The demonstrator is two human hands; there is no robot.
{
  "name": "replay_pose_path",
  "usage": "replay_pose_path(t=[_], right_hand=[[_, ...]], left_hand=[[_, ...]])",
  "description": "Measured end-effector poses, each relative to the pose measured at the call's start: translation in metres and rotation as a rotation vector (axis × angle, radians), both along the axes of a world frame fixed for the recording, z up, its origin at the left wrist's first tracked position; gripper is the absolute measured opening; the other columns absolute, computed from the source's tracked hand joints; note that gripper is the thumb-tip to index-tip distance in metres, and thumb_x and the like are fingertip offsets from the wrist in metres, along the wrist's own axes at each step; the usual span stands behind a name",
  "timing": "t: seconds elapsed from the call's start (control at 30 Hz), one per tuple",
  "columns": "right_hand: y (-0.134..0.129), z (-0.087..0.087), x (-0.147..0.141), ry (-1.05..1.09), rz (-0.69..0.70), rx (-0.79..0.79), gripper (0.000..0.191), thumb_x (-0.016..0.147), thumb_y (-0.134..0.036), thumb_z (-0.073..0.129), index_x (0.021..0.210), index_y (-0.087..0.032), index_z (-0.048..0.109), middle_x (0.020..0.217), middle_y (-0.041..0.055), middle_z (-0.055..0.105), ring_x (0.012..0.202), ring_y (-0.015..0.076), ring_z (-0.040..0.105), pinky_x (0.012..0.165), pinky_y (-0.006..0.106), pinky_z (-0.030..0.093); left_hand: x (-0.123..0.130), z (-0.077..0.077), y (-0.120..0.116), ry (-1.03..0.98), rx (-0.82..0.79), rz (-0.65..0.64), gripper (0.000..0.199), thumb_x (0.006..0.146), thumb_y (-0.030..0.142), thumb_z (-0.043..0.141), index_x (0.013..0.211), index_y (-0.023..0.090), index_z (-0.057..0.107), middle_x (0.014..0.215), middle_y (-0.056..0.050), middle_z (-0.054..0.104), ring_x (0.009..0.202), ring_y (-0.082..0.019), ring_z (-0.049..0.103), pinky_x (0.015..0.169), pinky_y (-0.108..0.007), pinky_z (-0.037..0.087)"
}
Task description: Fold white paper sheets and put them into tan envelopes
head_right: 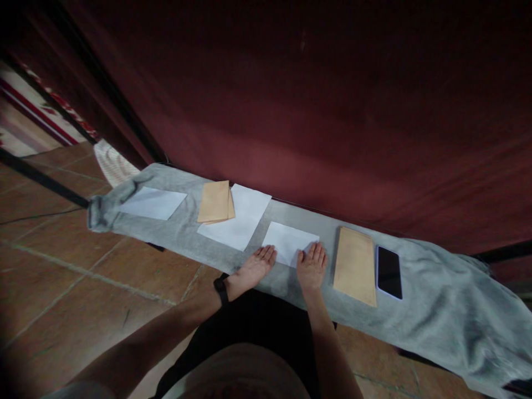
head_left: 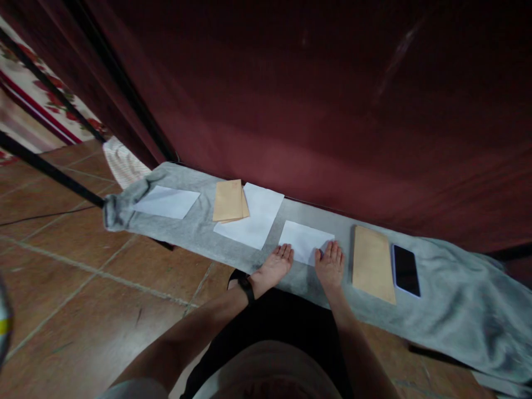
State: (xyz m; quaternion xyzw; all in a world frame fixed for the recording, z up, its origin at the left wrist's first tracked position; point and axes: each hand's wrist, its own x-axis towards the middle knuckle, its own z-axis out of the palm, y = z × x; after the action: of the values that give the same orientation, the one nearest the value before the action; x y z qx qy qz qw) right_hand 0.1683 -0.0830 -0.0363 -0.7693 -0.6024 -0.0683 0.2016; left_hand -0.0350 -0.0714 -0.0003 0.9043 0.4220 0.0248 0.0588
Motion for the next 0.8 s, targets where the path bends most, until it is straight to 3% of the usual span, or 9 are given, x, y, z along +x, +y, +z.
replay_pose_path(t=[0.07, 0.2, 0.3, 0.43, 0.8], right_hand=[[0.002, 0.001, -0.005, 0.02, 0.05, -0.027, 0.062, 0.105, -0.038, 0.026, 0.154, -0.002, 0.039, 0.159, 0.0256, 0.039, 0.148, 0.0349, 0.037, 0.119, 0.055, 0.03], [0.006, 0.002, -0.016, 0.024, 0.283, -0.137, 0.056, 0.106, -0.031, 0.022, 0.155, -0.012, 0.041, 0.161, 0.015, 0.041, 0.151, 0.0243, 0.033, 0.121, 0.047, 0.028], [0.007, 0.003, -0.017, -0.056, 0.363, -0.194, 0.053, 0.106, -0.027, 0.025, 0.154, -0.017, 0.044, 0.164, 0.012, 0.036, 0.152, 0.0252, 0.029, 0.122, 0.05, 0.024], [0.004, 0.003, -0.009, -0.128, 0.341, -0.189, 0.053, 0.106, -0.029, 0.032, 0.156, -0.017, 0.04, 0.167, 0.0136, 0.029, 0.152, 0.0301, 0.029, 0.122, 0.051, 0.024], [-0.01, -0.002, 0.009, -0.13, 0.204, -0.14, 0.059, 0.107, -0.039, 0.033, 0.159, -0.012, 0.035, 0.164, 0.0192, 0.034, 0.147, 0.0323, 0.037, 0.119, 0.051, 0.029]], left_hand=[[0.005, 0.003, 0.0, -0.011, 0.069, -0.038, 0.06, 0.091, 0.008, 0.027, 0.146, 0.008, 0.051, 0.155, -0.02, 0.047, 0.148, -0.028, 0.04, 0.126, -0.05, 0.026], [0.022, 0.004, 0.002, -0.033, 0.1, -0.047, 0.056, 0.1, 0.023, 0.033, 0.152, 0.004, 0.042, 0.161, -0.02, 0.039, 0.153, -0.028, 0.031, 0.129, -0.049, 0.014], [0.029, 0.001, 0.003, -0.032, 0.093, -0.039, 0.059, 0.102, 0.034, 0.036, 0.151, 0.002, 0.042, 0.162, -0.02, 0.037, 0.154, -0.028, 0.029, 0.128, -0.049, 0.015], [0.027, -0.002, 0.001, -0.02, 0.097, -0.053, 0.063, 0.104, 0.042, 0.036, 0.152, 0.002, 0.042, 0.162, -0.02, 0.036, 0.154, -0.031, 0.027, 0.127, -0.05, 0.017], [0.028, 0.0, -0.002, -0.024, 0.105, -0.044, 0.065, 0.104, 0.043, 0.038, 0.153, 0.0, 0.038, 0.163, -0.022, 0.033, 0.154, -0.031, 0.026, 0.127, -0.049, 0.016]])
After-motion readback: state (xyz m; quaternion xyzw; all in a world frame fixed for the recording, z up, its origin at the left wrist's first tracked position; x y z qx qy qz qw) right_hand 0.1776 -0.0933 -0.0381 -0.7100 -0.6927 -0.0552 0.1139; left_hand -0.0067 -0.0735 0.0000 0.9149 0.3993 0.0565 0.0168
